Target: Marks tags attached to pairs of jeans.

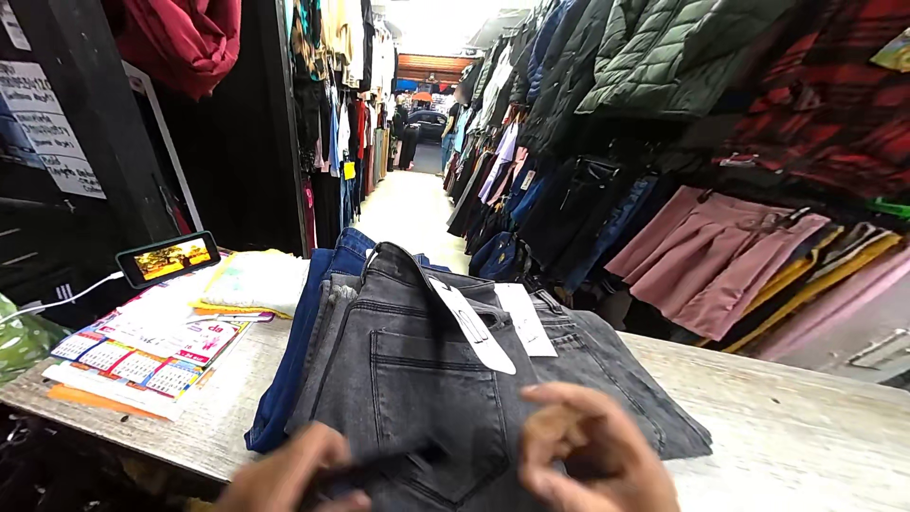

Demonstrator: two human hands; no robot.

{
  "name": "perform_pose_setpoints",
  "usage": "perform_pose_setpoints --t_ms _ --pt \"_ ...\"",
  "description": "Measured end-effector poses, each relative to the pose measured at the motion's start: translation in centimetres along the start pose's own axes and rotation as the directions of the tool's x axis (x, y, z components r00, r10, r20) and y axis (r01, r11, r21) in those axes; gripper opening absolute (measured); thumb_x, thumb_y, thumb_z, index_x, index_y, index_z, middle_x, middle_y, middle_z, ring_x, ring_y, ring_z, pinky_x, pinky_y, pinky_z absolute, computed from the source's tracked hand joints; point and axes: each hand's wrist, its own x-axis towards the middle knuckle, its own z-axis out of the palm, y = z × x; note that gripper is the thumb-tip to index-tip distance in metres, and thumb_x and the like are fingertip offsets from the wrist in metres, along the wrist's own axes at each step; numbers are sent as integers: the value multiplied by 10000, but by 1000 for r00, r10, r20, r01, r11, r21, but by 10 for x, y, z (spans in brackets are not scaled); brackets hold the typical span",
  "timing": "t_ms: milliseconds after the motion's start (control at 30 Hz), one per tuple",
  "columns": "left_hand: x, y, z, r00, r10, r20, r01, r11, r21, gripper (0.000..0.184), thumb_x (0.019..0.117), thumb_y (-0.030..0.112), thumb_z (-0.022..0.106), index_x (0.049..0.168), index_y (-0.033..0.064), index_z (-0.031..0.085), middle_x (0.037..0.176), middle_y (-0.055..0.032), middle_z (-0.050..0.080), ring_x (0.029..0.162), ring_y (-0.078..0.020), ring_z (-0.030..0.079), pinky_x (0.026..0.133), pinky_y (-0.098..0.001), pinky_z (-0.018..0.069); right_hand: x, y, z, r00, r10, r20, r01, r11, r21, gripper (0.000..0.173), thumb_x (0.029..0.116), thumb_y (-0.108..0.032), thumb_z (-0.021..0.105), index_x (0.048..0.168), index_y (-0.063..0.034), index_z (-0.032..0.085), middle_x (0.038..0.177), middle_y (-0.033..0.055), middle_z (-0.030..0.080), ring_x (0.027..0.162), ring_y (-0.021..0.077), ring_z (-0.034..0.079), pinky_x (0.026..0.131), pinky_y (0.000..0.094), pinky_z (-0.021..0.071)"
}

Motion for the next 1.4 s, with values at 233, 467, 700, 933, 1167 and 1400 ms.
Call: perform_pose_setpoints --t_ms 233,467,700,933,1167,1400 --pt "-1 -199 -12 888 -337 -312 441 814 378 455 1045 427 532 1188 2 609 862 -175 671 754 -335 675 676 -558 557 50 48 -31 959 -248 -135 173 894 -413 239 950 -243 695 1142 -103 722 748 -30 679 557 87 606 485 288 544" --pt "-9 -217 8 849 -312 -426 461 832 309 400 1017 343 566 1132 -28 663 970 -204 686 875 -359 680 760 -575 548 123 36 -61 929 -102 -355 41 984 -173 59 965 -173 646 955 -118 664 623 -101 609 467 -6 540 430 176 479" --pt "-10 -200 7 860 -324 -395 464 818 339 350 989 271 621 1107 -53 679 945 -229 690 853 -385 687 759 -592 544 124 61 -80 937 36 -347 -90 986 -141 111 964 -212 652 901 -125 683 572 -15 602 415 88 536 389 257 472" --pt "-6 -176 4 834 -327 -445 476 834 278 270 980 157 616 1051 -99 661 850 -246 667 751 -379 661 684 -580 523 119 101 -96 955 243 -171 -263 959 -108 94 947 -136 706 888 -63 704 581 56 626 431 138 559 410 283 481" --pt "0 -113 -2 691 -421 -588 421 895 -146 261 917 125 626 1029 -96 542 666 -33 502 494 -82 497 488 -273 469 113 57 -94 952 173 -252 -179 984 1 200 970 -226 640 786 -149 646 491 7 520 343 96 462 332 253 415" --pt "26 -30 -2 935 11 -353 -90 974 -207 235 956 427 686 857 232 599 670 111 609 574 4 600 537 -184 530 88 47 -83 878 471 85 -470 812 346 392 1020 -224 452 649 -141 546 443 14 472 309 60 412 307 221 366"
